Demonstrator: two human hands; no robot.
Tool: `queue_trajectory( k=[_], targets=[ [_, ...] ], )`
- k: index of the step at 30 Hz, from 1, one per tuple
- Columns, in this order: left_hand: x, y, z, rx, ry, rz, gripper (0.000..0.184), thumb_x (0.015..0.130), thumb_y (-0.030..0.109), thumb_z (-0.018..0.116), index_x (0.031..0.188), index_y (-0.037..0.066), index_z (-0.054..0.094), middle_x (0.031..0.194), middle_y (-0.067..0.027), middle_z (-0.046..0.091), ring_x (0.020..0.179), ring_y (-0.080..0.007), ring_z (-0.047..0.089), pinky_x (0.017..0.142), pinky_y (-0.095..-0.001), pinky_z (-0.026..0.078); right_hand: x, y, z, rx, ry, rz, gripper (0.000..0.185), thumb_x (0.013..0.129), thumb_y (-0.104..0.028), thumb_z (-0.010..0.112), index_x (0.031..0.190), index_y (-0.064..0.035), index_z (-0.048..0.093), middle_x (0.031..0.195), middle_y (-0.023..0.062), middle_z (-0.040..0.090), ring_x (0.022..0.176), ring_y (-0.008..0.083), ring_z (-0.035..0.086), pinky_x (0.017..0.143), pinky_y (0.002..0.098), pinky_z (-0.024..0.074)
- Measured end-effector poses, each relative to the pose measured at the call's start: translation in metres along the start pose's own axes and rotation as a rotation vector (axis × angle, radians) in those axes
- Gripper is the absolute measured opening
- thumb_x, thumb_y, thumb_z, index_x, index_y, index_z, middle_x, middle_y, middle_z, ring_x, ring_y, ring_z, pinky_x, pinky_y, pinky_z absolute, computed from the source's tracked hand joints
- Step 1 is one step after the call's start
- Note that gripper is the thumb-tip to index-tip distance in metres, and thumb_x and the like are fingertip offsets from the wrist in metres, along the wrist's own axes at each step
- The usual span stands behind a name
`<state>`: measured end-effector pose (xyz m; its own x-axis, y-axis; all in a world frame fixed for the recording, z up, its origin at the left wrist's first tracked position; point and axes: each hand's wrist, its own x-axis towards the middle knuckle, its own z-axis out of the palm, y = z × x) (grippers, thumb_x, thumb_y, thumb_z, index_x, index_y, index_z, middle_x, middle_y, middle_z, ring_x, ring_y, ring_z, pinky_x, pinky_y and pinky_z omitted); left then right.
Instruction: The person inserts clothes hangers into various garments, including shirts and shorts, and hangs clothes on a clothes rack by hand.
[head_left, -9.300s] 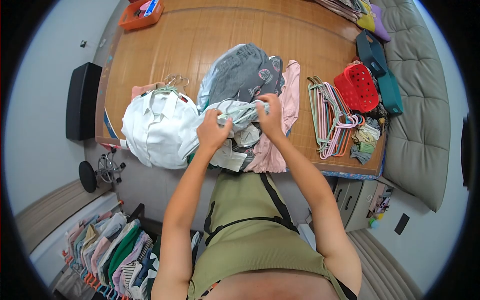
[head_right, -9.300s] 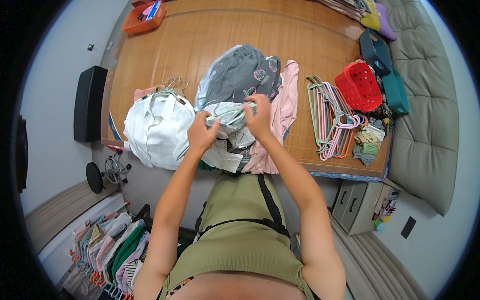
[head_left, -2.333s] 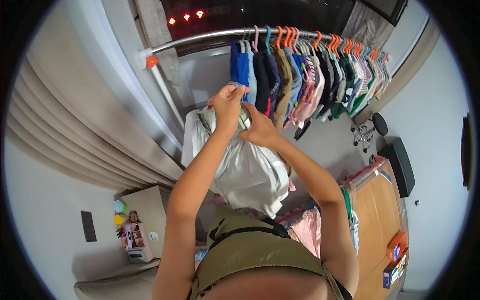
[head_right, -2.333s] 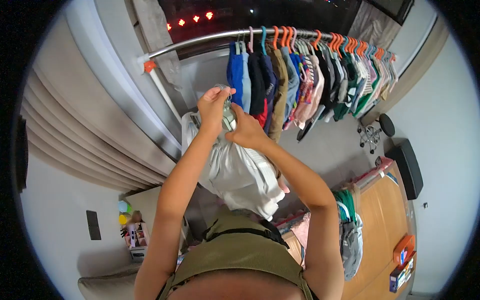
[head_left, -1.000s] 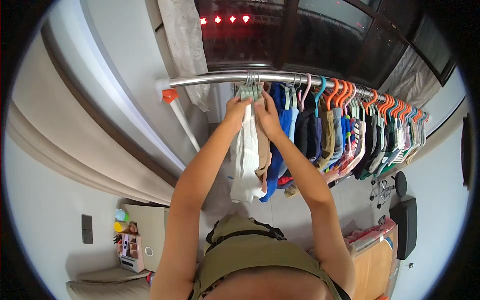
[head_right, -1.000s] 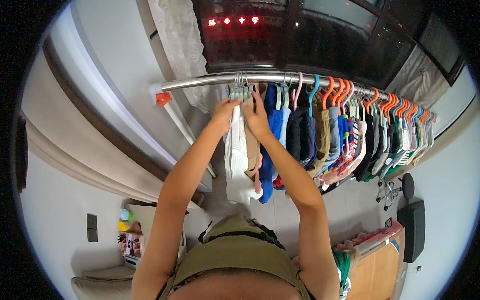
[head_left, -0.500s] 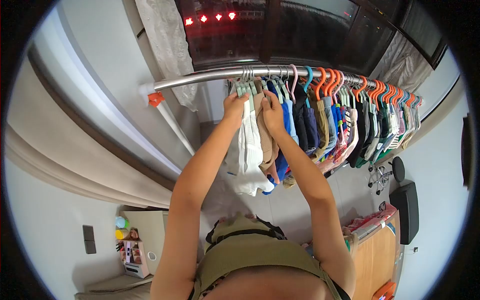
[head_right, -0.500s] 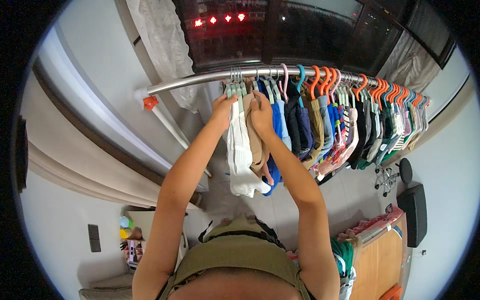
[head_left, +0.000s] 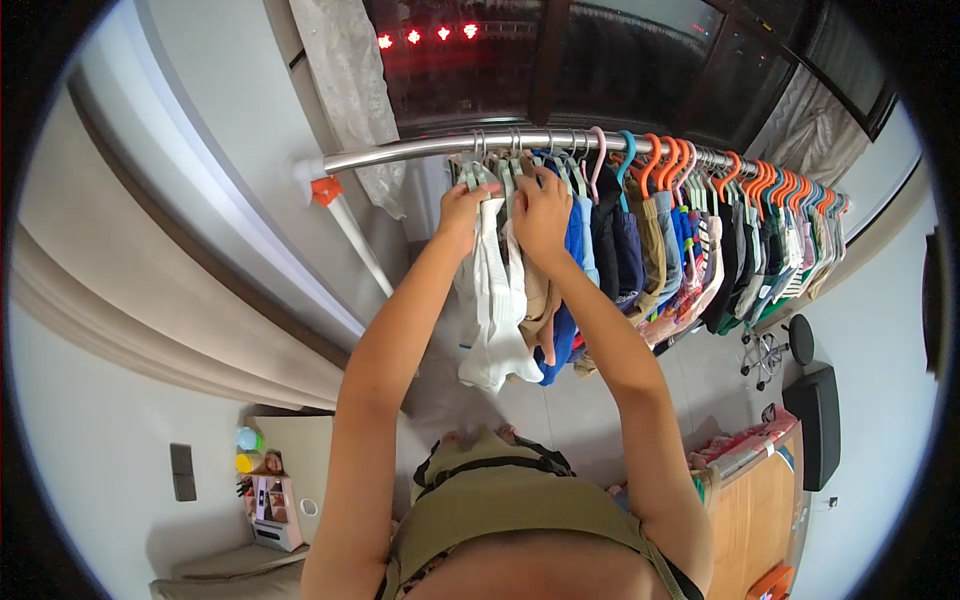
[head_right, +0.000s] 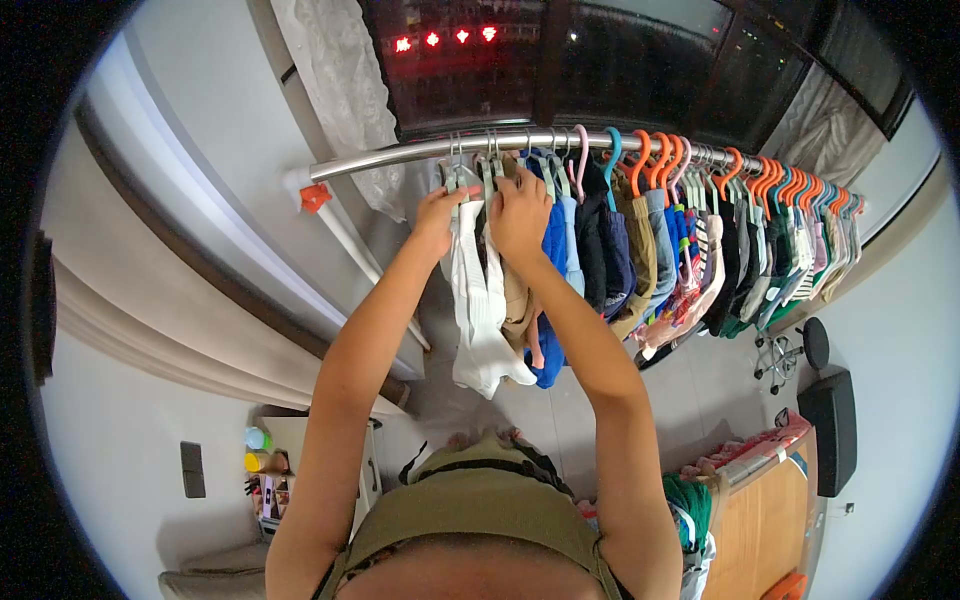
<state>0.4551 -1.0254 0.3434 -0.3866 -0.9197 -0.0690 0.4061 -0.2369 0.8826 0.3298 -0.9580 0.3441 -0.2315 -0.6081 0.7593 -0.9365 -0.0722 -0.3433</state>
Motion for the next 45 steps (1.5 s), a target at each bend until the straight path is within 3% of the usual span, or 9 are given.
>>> queue_trajectory(
  k=[4,11,14,15,19,26,32,38,45],
  targets=[
    [-0.005,0.003,0.016,0.004,0.020,-0.024,0.010,0.088,0.002,0.061,0.098,0.001,0.062,0.086,-0.0064,0.066,0.076,-0.0172,0.063,0.071,-0.0318,0.053,0.006,0.004,-0.004,0.010,0.017,0.027,0.031,0.079,-0.013,0.063,0.109,-0.0068,0.065,0.118,0.0185,0.055,0.107,0.0379,0.050,0.087,0.0462,0.0442],
    [0.026,-0.047,0.076,-0.068,-0.128,-0.059,0.013,0.088,0.003,0.061,0.101,0.000,0.061,0.093,-0.0099,0.065,0.083,-0.0202,0.064,0.072,-0.0340,0.054,0.010,0.055,-0.026,-0.160,0.024,0.133,0.024,0.079,-0.012,0.063,0.102,-0.0093,0.068,0.110,0.0140,0.059,0.098,0.0359,0.055,0.083,0.0440,0.0488],
    [0.032,-0.065,0.122,-0.141,-0.169,-0.035,0.017,0.087,0.002,0.062,0.104,-0.001,0.060,0.096,-0.0097,0.066,0.083,-0.0195,0.064,0.074,-0.0326,0.052,0.016,0.096,-0.048,-0.200,0.014,0.186,0.024,0.078,-0.010,0.062,0.101,-0.0092,0.069,0.108,0.0150,0.059,0.096,0.0356,0.055,0.076,0.0444,0.0515],
    [0.038,-0.073,0.134,-0.177,-0.235,-0.028,0.019,0.087,0.001,0.062,0.105,-0.001,0.060,0.099,-0.0098,0.066,0.084,-0.0192,0.063,0.075,-0.0334,0.052,0.018,0.108,-0.055,-0.214,0.046,0.174,0.021,0.079,-0.009,0.062,0.098,-0.0096,0.071,0.105,0.0130,0.060,0.093,0.0342,0.056,0.075,0.0434,0.0514],
    [0.043,-0.091,0.152,-0.211,-0.169,-0.074,0.016,0.087,0.001,0.061,0.103,0.000,0.060,0.098,-0.0086,0.065,0.087,-0.0191,0.063,0.076,-0.0340,0.052,0.020,0.134,-0.061,-0.168,0.057,0.150,0.019,0.079,-0.007,0.060,0.095,-0.0079,0.071,0.103,0.0141,0.062,0.093,0.0353,0.055,0.079,0.0431,0.0488],
    [0.035,-0.086,0.124,-0.255,-0.150,-0.073,0.017,0.088,0.004,0.061,0.105,0.002,0.060,0.098,-0.0062,0.064,0.087,-0.0169,0.061,0.077,-0.0323,0.052,0.006,0.109,-0.056,0.125,0.123,-0.039,0.020,0.079,0.005,0.055,0.095,-0.0014,0.067,0.103,0.0143,0.065,0.093,0.0365,0.055,0.084,0.0433,0.0427],
    [0.022,-0.074,0.120,-0.262,-0.110,-0.044,0.023,0.087,-0.003,0.054,0.109,0.000,0.058,0.103,-0.0073,0.064,0.084,-0.0155,0.060,0.077,-0.0297,0.051,0.006,0.104,-0.056,0.112,0.084,-0.040,0.019,0.079,-0.002,0.059,0.096,-0.0040,0.068,0.104,0.0123,0.065,0.093,0.0354,0.055,0.082,0.0435,0.0444],
    [0.033,-0.077,0.098,-0.240,-0.077,-0.019,0.017,0.094,0.007,0.054,0.110,0.001,0.058,0.101,-0.0077,0.062,0.087,-0.0179,0.060,0.079,-0.0327,0.051,0.000,0.092,-0.053,-0.002,-0.023,0.006,0.024,0.080,-0.018,0.063,0.102,-0.0106,0.068,0.121,0.0118,0.056,0.107,0.0355,0.050,0.083,0.0462,0.0449],
    [0.031,-0.063,0.082,-0.214,-0.043,-0.018,0.020,0.095,0.012,0.054,0.112,0.001,0.055,0.105,-0.0114,0.063,0.093,-0.0219,0.062,0.081,-0.0349,0.052,-0.001,0.082,-0.043,-0.075,-0.038,0.070,0.024,0.076,-0.023,0.066,0.091,-0.0039,0.068,0.125,0.0150,0.052,0.113,0.0358,0.046,0.086,0.0478,0.0430]
  ],
)
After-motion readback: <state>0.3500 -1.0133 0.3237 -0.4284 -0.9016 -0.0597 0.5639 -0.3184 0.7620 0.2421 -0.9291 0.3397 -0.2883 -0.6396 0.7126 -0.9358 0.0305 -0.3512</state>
